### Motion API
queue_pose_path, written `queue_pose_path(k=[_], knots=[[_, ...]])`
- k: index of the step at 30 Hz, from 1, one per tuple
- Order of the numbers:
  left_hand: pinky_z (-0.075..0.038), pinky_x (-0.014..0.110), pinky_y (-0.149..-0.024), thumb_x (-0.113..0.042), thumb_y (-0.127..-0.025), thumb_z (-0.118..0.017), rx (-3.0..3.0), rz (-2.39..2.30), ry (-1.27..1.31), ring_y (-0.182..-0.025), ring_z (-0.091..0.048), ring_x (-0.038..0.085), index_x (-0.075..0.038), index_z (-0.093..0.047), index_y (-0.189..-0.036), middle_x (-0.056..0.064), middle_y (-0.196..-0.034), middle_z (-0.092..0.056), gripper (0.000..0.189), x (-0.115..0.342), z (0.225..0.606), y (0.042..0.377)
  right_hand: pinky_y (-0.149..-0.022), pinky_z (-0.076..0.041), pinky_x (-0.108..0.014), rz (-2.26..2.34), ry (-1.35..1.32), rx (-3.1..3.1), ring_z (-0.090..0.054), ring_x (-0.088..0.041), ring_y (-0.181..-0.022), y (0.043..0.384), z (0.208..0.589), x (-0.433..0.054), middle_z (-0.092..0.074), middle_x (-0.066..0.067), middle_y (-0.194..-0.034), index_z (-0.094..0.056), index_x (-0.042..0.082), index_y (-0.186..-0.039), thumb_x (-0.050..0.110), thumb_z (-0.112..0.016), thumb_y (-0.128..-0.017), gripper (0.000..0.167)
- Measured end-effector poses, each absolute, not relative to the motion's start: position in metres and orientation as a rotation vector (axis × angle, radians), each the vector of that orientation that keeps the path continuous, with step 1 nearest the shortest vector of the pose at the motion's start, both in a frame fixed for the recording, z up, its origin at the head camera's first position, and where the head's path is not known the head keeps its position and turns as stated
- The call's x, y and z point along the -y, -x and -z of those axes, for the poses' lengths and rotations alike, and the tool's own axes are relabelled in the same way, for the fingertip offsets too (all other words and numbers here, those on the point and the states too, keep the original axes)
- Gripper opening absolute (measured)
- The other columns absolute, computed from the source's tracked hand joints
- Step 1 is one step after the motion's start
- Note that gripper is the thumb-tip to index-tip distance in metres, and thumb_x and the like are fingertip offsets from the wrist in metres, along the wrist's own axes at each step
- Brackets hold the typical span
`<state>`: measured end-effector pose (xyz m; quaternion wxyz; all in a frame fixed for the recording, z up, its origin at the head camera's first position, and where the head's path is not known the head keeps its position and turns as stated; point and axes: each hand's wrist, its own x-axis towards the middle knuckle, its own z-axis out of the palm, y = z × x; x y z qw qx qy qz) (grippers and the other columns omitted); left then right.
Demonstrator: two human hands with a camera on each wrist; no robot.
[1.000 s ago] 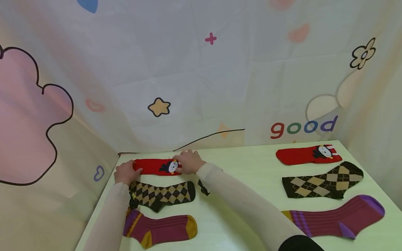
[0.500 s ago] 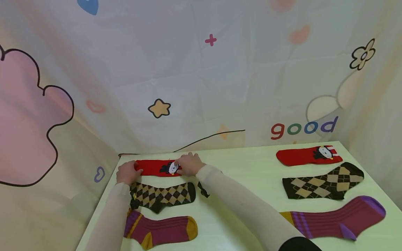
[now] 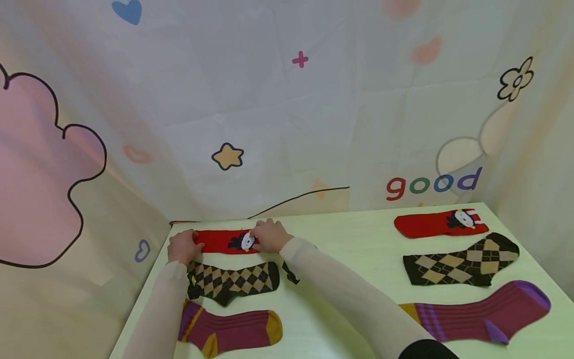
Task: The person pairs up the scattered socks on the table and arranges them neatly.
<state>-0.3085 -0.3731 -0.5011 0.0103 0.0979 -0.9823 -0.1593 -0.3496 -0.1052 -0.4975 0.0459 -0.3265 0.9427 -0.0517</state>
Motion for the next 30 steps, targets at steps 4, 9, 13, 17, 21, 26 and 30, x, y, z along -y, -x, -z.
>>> queue_pose_path(k=[4, 9, 13, 17, 21, 26, 30], knots=[[-0.050, 0.061, -0.088, -0.015, -0.095, -0.069, 3.051, 0.505, -0.304, -0.109, -0.057, 0.052, 0.009, -0.063, -0.125, 0.032, -0.122, -0.063, 0.039, 0.372, 0.499, 0.308, -0.087, -0.051, -0.042, 0.165, 1.049, -2.890, -0.055, -0.023, -0.099, 0.350, 0.497, 0.107, -0.064, -0.001, -0.118, -0.075, 0.022, -0.121, 0.033, -0.074, -0.096, 0.027], [-0.052, 0.058, -0.086, -0.003, -0.095, -0.062, 3.023, 0.598, -0.287, -0.106, -0.057, 0.049, 0.013, -0.063, -0.120, 0.033, -0.116, -0.060, 0.030, 0.372, 0.501, 0.305, -0.081, -0.052, -0.038, 0.153, 1.091, -2.900, -0.056, -0.021, -0.096, 0.350, 0.499, 0.109, -0.062, -0.002, -0.112, -0.076, 0.021, -0.118, 0.028, -0.075, -0.095, 0.024], [-0.054, 0.055, -0.083, 0.010, -0.092, -0.054, 2.980, 0.681, -0.273, -0.104, -0.056, 0.048, 0.015, -0.063, -0.117, 0.033, -0.114, -0.056, 0.027, 0.373, 0.501, 0.303, -0.083, -0.054, -0.033, 0.222, 1.099, -2.883, -0.059, -0.019, -0.098, 0.350, 0.500, 0.110, -0.063, -0.003, -0.114, -0.076, 0.017, -0.121, 0.019, -0.075, -0.095, 0.026], [-0.055, 0.053, -0.081, 0.014, -0.091, -0.053, 2.955, 0.696, -0.263, -0.103, -0.055, 0.047, 0.014, -0.063, -0.117, 0.032, -0.113, -0.055, 0.028, 0.372, 0.500, 0.303, -0.085, -0.054, -0.024, 0.362, 1.116, -2.841, -0.061, -0.015, -0.099, 0.351, 0.498, 0.110, -0.064, -0.005, -0.114, -0.076, 0.011, -0.122, 0.007, -0.068, -0.098, 0.026], [-0.057, 0.053, -0.081, 0.014, -0.091, -0.053, 2.954, 0.666, -0.255, -0.103, -0.060, 0.049, 0.014, -0.064, -0.118, 0.034, -0.115, -0.061, 0.029, 0.372, 0.496, 0.304, -0.084, -0.052, -0.019, 0.417, 1.164, -2.827, -0.059, -0.013, -0.099, 0.352, 0.495, 0.108, -0.067, -0.004, -0.113, -0.077, 0.010, -0.121, 0.003, -0.066, -0.099, 0.026], [-0.058, 0.052, -0.078, 0.013, -0.091, -0.054, 2.966, 0.657, -0.257, -0.099, -0.065, 0.048, 0.015, -0.065, -0.119, 0.033, -0.114, -0.067, 0.030, 0.373, 0.490, 0.305, -0.086, -0.052, -0.020, 0.408, 1.209, -2.845, -0.060, -0.015, -0.102, 0.353, 0.488, 0.104, -0.070, -0.003, -0.115, -0.077, 0.011, -0.121, 0.001, -0.066, -0.098, 0.027], [-0.058, 0.048, -0.074, 0.013, -0.090, -0.054, 2.965, 0.687, -0.251, -0.098, -0.066, 0.046, 0.014, -0.065, -0.120, 0.032, -0.114, -0.067, 0.032, 0.375, 0.484, 0.303, -0.091, -0.053, -0.023, 0.391, 1.266, -2.868, -0.065, -0.016, -0.105, 0.353, 0.482, 0.100, -0.073, -0.002, -0.116, -0.078, 0.011, -0.119, 0.001, -0.066, -0.098, 0.026]])
